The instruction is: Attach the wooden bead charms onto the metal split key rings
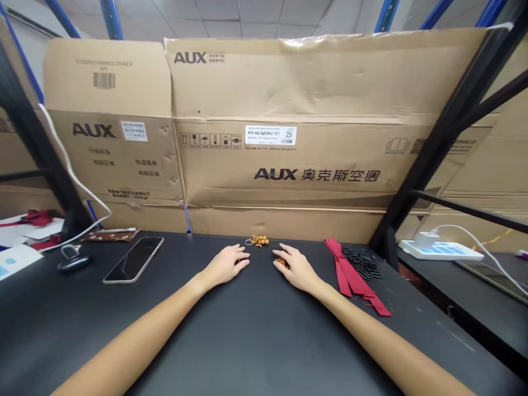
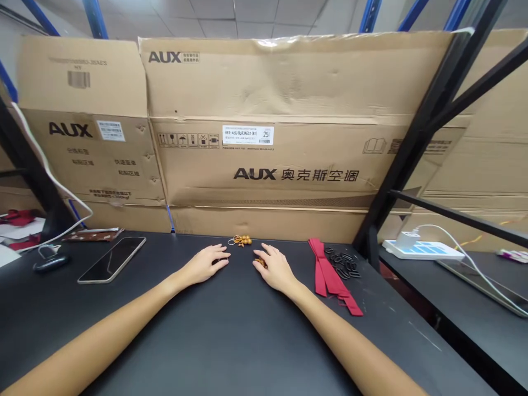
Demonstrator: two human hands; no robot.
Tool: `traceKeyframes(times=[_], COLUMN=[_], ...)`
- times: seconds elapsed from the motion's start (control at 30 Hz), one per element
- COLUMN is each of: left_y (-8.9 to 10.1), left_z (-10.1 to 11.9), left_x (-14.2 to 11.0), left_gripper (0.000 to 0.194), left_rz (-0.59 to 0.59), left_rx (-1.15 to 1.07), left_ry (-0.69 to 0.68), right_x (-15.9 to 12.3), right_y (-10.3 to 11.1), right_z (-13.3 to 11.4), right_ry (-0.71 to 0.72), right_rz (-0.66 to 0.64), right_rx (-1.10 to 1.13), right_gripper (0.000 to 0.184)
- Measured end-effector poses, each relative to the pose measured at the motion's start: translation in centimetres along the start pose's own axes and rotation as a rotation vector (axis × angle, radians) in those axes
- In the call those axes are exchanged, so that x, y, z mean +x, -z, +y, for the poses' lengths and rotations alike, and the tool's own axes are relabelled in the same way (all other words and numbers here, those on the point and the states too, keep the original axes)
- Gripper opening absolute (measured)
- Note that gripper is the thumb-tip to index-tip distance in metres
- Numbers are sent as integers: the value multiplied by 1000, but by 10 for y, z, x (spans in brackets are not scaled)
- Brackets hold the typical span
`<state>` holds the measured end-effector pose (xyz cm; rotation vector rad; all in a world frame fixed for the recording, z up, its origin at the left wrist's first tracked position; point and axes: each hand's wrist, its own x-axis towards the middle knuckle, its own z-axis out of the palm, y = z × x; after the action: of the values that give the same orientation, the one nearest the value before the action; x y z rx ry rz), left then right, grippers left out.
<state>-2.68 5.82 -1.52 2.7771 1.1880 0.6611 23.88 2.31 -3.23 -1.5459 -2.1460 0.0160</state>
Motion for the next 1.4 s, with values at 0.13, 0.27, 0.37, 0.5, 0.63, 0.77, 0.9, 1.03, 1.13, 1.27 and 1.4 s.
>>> traceKeyframes(times=[0.13,0.27,0.37,0.5,0.63,0.77,0.9,1.03,1.13,1.27,1.4], left_y=[-2,-7,-9,-5,4,12,17,18,17,16,15], left_z=[-7,-6,-1,10,25,43,55,58,60,61,63], left_x=[-2,9,22,26,8,-14,-21,-21,-21,-22,-24], left_gripper=[34,36,38,32,27,26,26,25,26,23,19], left_rz=[30,117,70,20,-4,-55,-95,-80,-76,-75,-46], left_rx=[50,102,154,189,99,37,-6,-77,-109,-164,-211], left_ry=[16,-25,-51,-114,-254,-376,-465,-511,-499,-450,-389], right_x=[5,4,2,1,-3,-14,-24,-26,-26,-27,-28], right_y=[-4,-5,-4,0,7,15,20,21,22,22,20], right_z=[15,15,11,7,-2,-23,-42,-46,-45,-44,-44], right_ry=[-17,-28,-23,-28,42,206,343,381,375,368,342], right_rz=[51,76,88,106,172,157,61,21,24,21,3], right_rx=[65,68,39,-13,-67,-65,-41,-10,10,38,99], right_gripper=[39,38,37,37,37,36,39,31,21,14,12])
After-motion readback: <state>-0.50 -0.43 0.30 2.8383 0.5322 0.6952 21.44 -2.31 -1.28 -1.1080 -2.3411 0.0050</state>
